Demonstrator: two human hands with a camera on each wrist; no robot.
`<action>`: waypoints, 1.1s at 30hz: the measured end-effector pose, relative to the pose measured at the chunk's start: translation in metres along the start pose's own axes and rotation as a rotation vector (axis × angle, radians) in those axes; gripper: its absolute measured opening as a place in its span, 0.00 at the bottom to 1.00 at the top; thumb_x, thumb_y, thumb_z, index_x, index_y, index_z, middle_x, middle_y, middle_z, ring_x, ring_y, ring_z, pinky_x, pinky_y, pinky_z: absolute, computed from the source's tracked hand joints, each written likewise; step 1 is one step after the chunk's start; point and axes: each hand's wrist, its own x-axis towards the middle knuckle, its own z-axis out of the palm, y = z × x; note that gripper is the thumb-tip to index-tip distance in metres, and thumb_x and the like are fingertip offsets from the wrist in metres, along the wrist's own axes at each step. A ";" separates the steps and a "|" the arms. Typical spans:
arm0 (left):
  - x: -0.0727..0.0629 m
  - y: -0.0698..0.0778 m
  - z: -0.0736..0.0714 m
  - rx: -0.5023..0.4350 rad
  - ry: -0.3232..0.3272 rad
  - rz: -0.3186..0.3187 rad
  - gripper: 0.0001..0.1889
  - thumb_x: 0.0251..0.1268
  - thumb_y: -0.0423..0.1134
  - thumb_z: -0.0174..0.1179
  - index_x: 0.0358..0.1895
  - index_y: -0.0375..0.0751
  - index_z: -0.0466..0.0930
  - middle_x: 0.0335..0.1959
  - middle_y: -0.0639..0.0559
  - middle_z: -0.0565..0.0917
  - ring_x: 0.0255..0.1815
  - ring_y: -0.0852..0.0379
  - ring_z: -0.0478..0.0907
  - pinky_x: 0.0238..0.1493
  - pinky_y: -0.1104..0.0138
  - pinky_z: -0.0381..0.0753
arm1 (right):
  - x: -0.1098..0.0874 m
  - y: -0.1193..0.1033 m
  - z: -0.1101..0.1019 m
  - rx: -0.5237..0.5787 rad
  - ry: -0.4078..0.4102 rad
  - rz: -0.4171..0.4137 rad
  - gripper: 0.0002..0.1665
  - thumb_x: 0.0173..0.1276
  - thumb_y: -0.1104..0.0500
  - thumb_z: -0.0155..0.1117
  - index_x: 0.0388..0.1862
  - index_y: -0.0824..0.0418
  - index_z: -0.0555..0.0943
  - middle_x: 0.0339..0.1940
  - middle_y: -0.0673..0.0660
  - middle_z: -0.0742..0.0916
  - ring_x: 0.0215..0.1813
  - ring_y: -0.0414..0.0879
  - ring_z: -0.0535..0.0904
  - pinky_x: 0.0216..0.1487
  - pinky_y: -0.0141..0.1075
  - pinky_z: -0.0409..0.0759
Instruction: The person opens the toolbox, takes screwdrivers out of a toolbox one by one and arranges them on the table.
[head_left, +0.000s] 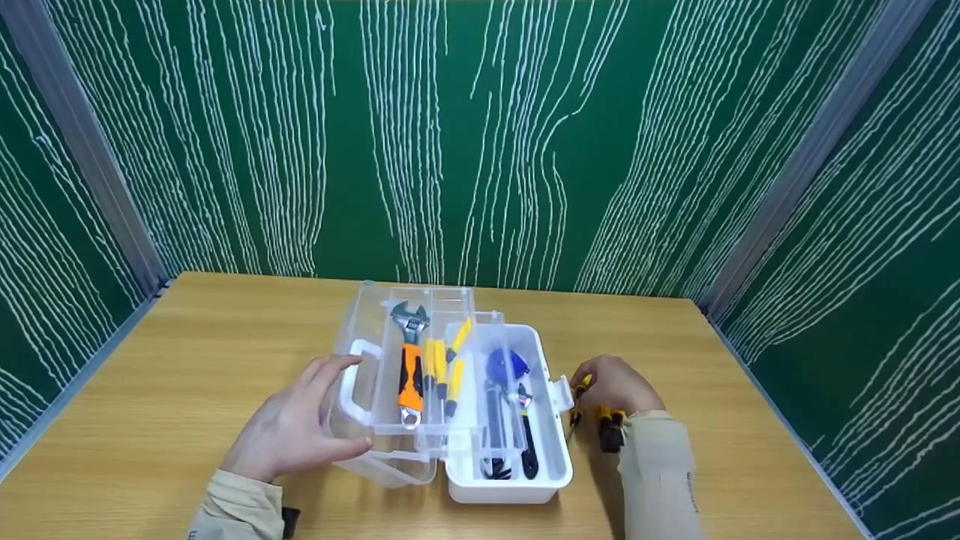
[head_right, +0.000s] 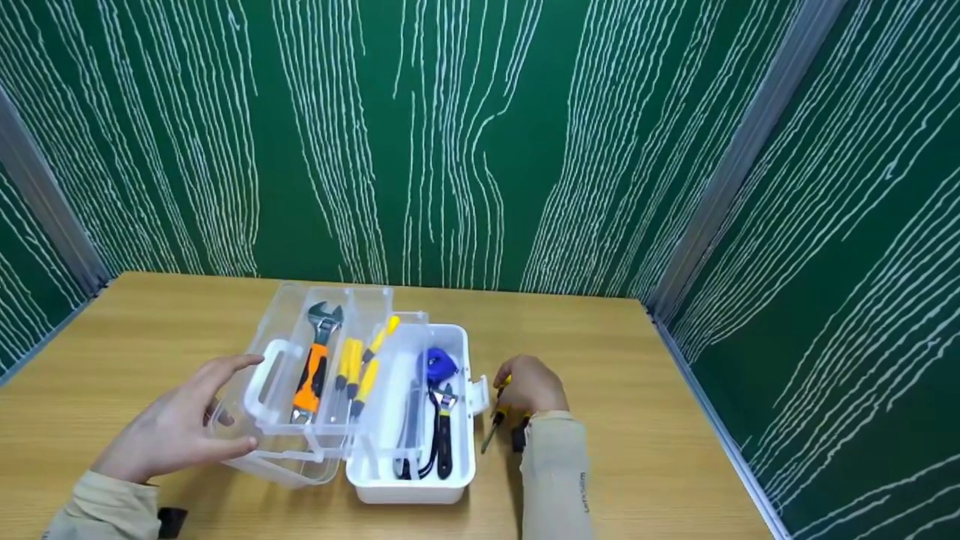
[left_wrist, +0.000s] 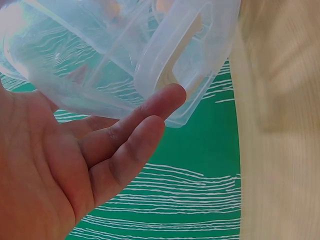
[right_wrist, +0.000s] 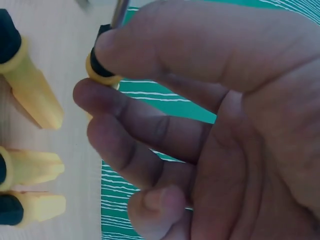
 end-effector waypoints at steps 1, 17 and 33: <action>0.000 0.000 0.000 -0.002 -0.004 -0.006 0.51 0.31 0.66 0.74 0.68 0.67 0.60 0.65 0.58 0.69 0.47 0.50 0.76 0.50 0.49 0.80 | 0.000 0.000 0.001 0.005 0.002 0.006 0.19 0.48 0.67 0.74 0.40 0.53 0.87 0.45 0.55 0.86 0.37 0.50 0.77 0.37 0.39 0.80; -0.001 0.003 -0.001 -0.001 -0.014 -0.031 0.53 0.30 0.67 0.73 0.69 0.67 0.59 0.65 0.58 0.68 0.47 0.50 0.76 0.51 0.47 0.80 | 0.004 -0.002 0.012 0.035 -0.023 0.067 0.23 0.49 0.69 0.73 0.46 0.52 0.86 0.41 0.54 0.85 0.36 0.51 0.79 0.36 0.38 0.81; -0.001 0.001 -0.002 -0.004 -0.012 -0.004 0.53 0.31 0.69 0.72 0.69 0.66 0.60 0.64 0.55 0.70 0.48 0.50 0.76 0.48 0.47 0.80 | 0.009 -0.001 0.017 0.031 -0.046 0.066 0.24 0.48 0.70 0.73 0.44 0.52 0.86 0.40 0.53 0.85 0.36 0.51 0.78 0.33 0.37 0.79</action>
